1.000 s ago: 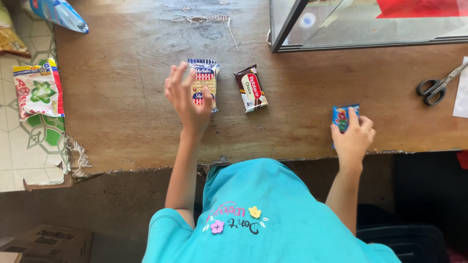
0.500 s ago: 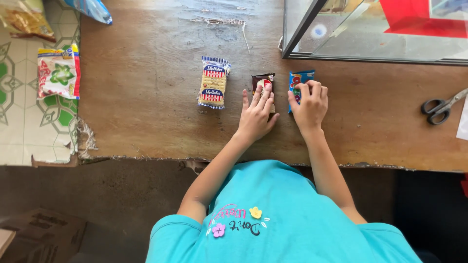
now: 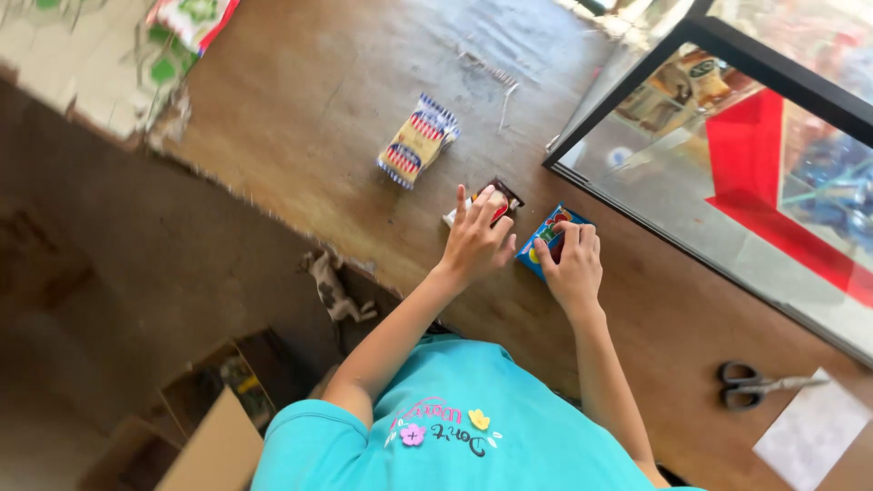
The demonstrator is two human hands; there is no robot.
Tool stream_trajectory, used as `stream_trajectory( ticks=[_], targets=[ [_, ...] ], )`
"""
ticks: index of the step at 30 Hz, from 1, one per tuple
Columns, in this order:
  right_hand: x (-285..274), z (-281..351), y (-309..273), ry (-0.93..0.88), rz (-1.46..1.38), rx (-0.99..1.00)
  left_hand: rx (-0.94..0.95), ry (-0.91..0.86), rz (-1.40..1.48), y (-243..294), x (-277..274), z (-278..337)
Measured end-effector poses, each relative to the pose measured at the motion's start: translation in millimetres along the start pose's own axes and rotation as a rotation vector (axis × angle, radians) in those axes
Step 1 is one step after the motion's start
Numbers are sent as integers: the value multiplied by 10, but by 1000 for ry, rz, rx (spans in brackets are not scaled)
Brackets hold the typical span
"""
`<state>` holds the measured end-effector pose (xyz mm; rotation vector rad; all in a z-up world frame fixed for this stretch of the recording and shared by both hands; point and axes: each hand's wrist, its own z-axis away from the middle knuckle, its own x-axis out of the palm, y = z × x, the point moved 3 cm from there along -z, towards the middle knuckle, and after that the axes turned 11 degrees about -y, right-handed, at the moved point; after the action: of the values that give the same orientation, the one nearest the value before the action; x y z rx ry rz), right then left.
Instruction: The person takes snack packs, biscuit rolls, and canned goods out of a cardboard box on the floor and carries them by hand to a wooden counter, arranging the snack packs in rows on the counter next to other packaged goods.
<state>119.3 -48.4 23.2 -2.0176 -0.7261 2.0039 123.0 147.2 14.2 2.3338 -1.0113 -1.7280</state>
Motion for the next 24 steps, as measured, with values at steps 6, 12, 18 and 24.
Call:
stream_trajectory(
  ticks=[6,12,18,24],
  targets=[
    [-156,185,75,-122,26,-275,-171,203,44,772,-251,507],
    [-196,334,9,-102,84,-437,-445,426,-65,950,-352,1493],
    [2,740,-350,-228,-199,-520,-1196,452,-124,737,-369,2996],
    [429,1430,-1055,-447,-438,-888,-1749,196,-139,945,-458,4319]
  ],
)
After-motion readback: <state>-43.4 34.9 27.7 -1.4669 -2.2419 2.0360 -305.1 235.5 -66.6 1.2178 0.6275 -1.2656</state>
